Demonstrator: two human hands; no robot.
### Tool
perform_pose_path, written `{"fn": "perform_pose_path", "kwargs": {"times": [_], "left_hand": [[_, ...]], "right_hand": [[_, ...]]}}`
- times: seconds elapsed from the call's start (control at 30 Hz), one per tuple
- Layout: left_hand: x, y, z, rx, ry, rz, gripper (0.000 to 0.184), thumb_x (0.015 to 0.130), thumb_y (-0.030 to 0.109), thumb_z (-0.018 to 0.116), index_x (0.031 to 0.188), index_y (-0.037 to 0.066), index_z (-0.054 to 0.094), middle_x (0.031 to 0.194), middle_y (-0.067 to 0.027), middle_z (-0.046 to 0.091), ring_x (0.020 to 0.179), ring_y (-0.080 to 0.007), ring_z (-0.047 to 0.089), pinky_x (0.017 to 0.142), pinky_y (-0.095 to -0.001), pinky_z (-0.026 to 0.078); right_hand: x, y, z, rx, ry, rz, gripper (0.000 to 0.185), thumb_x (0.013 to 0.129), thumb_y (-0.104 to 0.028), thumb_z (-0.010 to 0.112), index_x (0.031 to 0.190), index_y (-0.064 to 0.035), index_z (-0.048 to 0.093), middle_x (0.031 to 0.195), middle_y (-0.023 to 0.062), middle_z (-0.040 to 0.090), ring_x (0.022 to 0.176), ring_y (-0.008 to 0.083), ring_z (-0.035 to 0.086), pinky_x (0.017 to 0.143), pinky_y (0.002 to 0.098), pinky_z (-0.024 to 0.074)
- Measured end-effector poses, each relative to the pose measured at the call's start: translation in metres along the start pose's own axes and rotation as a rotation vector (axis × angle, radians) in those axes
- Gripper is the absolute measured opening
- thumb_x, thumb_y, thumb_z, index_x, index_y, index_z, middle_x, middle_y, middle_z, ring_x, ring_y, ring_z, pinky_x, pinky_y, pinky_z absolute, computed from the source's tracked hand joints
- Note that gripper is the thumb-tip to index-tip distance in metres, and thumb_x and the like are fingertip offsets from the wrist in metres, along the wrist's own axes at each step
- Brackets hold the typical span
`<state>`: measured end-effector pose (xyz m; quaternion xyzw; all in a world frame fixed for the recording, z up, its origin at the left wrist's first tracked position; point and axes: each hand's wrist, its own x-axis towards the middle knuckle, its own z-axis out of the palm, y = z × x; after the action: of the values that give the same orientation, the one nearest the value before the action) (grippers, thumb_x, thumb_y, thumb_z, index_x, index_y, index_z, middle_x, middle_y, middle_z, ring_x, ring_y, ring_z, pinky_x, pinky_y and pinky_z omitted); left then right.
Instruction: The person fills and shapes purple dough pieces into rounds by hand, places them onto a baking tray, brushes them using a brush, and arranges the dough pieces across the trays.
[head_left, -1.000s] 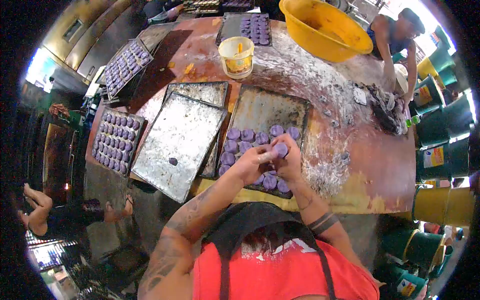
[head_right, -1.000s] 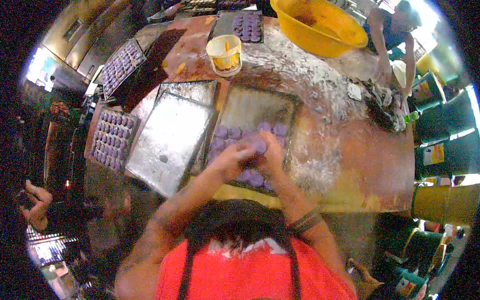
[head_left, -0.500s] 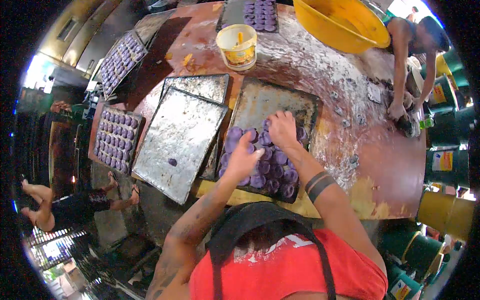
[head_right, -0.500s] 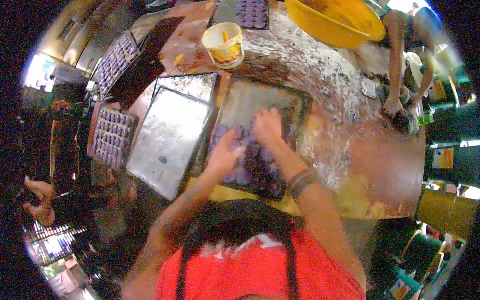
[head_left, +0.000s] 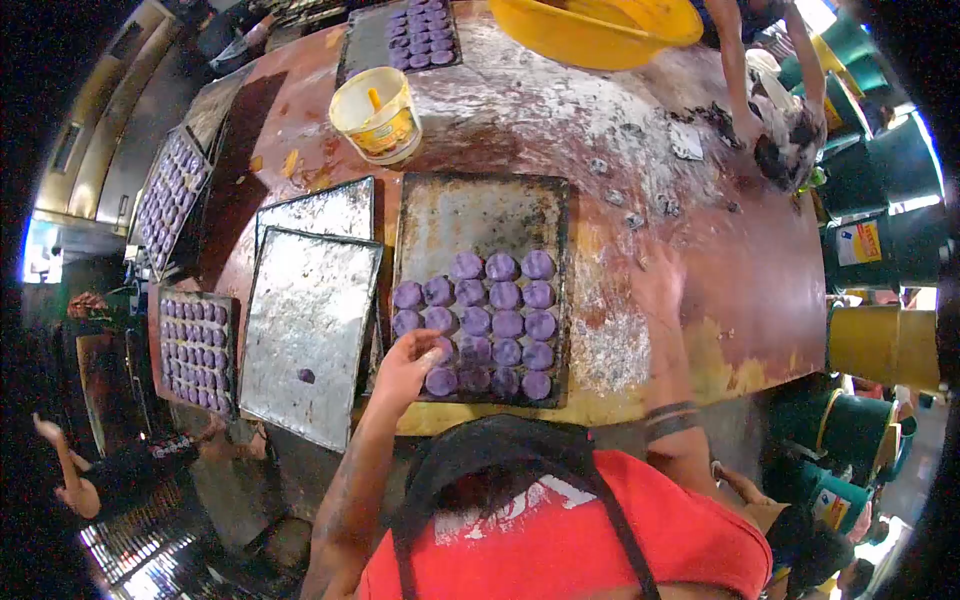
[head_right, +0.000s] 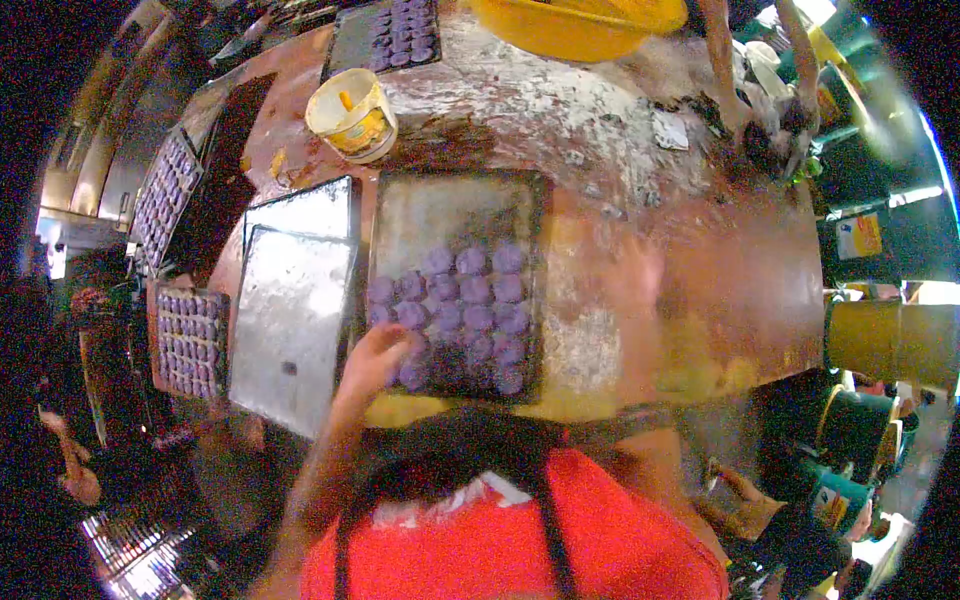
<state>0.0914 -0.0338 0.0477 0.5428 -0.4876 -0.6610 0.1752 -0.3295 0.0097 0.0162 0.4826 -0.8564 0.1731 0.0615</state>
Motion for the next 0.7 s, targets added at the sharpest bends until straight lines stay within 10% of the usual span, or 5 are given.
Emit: {"fn": "perform_pose_path", "kwargs": {"times": [0.13,0.23,0.3,0.43,0.7], "left_hand": [[-0.002,-0.01,0.005,0.003,-0.008,-0.052,0.029,0.09,0.008,0.063,0.118,0.002,0.058,0.105,-0.0044,0.064,0.095,-0.0118,0.058,0.087,-0.0273,0.046],[-0.006,-0.007,0.019,-0.015,-0.067,-0.02,0.028,0.09,0.007,0.063,0.118,0.002,0.057,0.105,-0.0049,0.064,0.097,-0.0126,0.058,0.089,-0.0278,0.045],[-0.01,0.007,0.025,0.114,-0.091,-0.015,0.029,0.091,0.008,0.063,0.119,0.002,0.057,0.105,-0.0053,0.064,0.099,-0.0132,0.058,0.09,-0.0282,0.045],[-0.025,0.007,0.024,0.149,-0.012,0.003,0.033,0.09,0.007,0.065,0.121,0.001,0.056,0.107,-0.0055,0.064,0.101,-0.0144,0.058,0.092,-0.0298,0.045],[-0.062,-0.019,0.017,0.061,0.218,-0.104,0.035,0.09,0.008,0.065,0.123,0.002,0.055,0.111,-0.0055,0.063,0.101,-0.0148,0.057,0.093,-0.0309,0.044]], "right_hand": [[-0.028,0.045,-0.026,0.07,-0.511,0.399,0.04,0.079,-0.023,0.075,0.113,-0.0047,0.063,0.116,0.0182,0.061,0.107,0.0364,0.058,0.094,0.0437,0.0466],[-0.049,0.024,-0.019,0.534,-0.625,-0.028,0.043,0.077,-0.026,0.077,0.112,-0.0054,0.063,0.113,0.0185,0.062,0.112,0.0366,0.055,0.098,0.0453,0.0432],[-0.03,0.054,0.036,1.14,-0.435,0.157,0.056,0.074,-0.029,0.08,0.121,-0.0072,0.059,0.12,0.0193,0.059,0.121,0.0365,0.048,0.103,0.0462,0.0395],[0.047,0.053,0.02,0.156,0.033,0.198,0.088,0.067,-0.037,0.084,0.141,-0.011,0.043,0.14,0.0199,0.044,0.136,0.0379,0.033,0.11,0.047,0.0335],[0.131,-0.013,0.091,0.251,-0.119,-0.342,0.087,0.072,-0.051,0.077,0.145,-0.0182,0.04,0.153,0.0186,0.029,0.141,0.0411,0.023,0.117,0.0514,0.0213]]}}
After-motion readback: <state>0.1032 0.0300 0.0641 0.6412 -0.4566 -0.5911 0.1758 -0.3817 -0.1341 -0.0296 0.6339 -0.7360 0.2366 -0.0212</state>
